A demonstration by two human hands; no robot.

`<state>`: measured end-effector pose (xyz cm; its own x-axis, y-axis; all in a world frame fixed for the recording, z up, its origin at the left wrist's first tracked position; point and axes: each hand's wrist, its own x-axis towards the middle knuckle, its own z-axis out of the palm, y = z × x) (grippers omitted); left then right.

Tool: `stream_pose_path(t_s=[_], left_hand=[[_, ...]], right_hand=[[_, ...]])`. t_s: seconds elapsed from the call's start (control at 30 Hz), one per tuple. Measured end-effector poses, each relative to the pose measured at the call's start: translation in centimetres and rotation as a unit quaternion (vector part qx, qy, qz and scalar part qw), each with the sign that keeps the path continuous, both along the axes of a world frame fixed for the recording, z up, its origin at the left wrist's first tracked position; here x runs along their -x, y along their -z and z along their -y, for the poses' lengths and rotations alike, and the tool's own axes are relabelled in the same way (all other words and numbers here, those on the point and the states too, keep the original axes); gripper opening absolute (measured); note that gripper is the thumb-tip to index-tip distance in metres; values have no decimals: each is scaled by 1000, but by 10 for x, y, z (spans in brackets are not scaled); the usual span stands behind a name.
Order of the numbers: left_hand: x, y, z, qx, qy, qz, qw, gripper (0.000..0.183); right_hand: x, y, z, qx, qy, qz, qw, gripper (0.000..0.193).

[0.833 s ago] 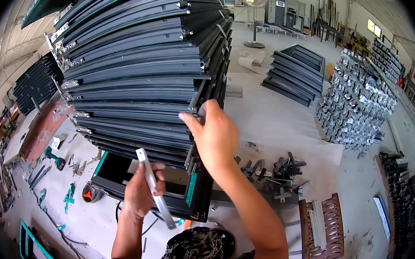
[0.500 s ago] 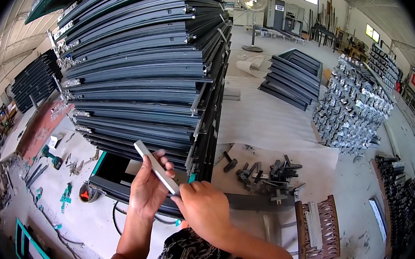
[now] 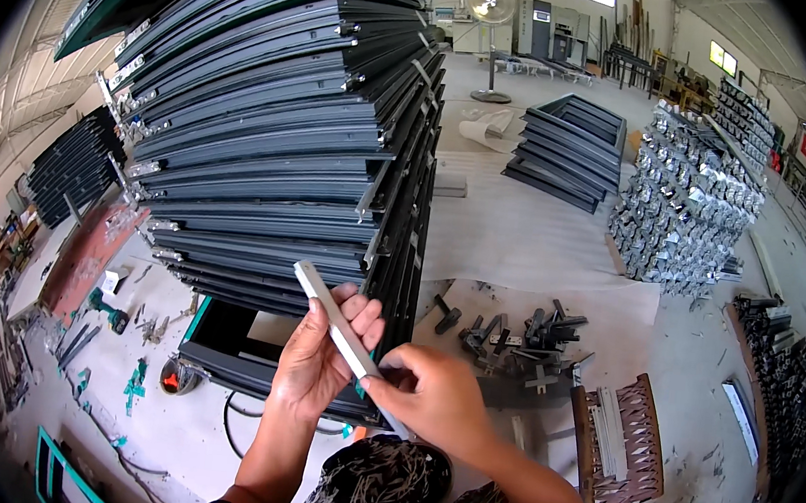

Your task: The person picks up metal bars one at a time and aligns them with other similar components in a large stack on a fabrication table, then reaches into a small container to handle smaller metal pieces.

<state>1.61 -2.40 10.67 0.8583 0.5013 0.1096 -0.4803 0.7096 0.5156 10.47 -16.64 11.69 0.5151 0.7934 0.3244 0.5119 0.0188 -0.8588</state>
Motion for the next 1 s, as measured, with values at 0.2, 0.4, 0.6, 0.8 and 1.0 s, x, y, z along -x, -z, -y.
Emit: stream_pose_path(t_s=[0.2,0.4,0.6,0.8,1.0], left_hand=[[-7,-1,4,-36,36,-1,999,47],[-7,1,6,-36,49,-9,998,50],[-4,-2,5,-40,40,-33,998,40],[-2,-9,5,-69,15,-58,996,31],[-6,-20,2,-173,-51,-44,983,31]], right_hand=[[-11,-3,14,3,-52,-100,994,21],[-13,0,18,17,-46,-172,984,19],[-13,3,18,35,-14,-159,987,17],[-2,3,8,-3,38,-47,998,14],[-4,14,-9,-68,61,70,993,13]])
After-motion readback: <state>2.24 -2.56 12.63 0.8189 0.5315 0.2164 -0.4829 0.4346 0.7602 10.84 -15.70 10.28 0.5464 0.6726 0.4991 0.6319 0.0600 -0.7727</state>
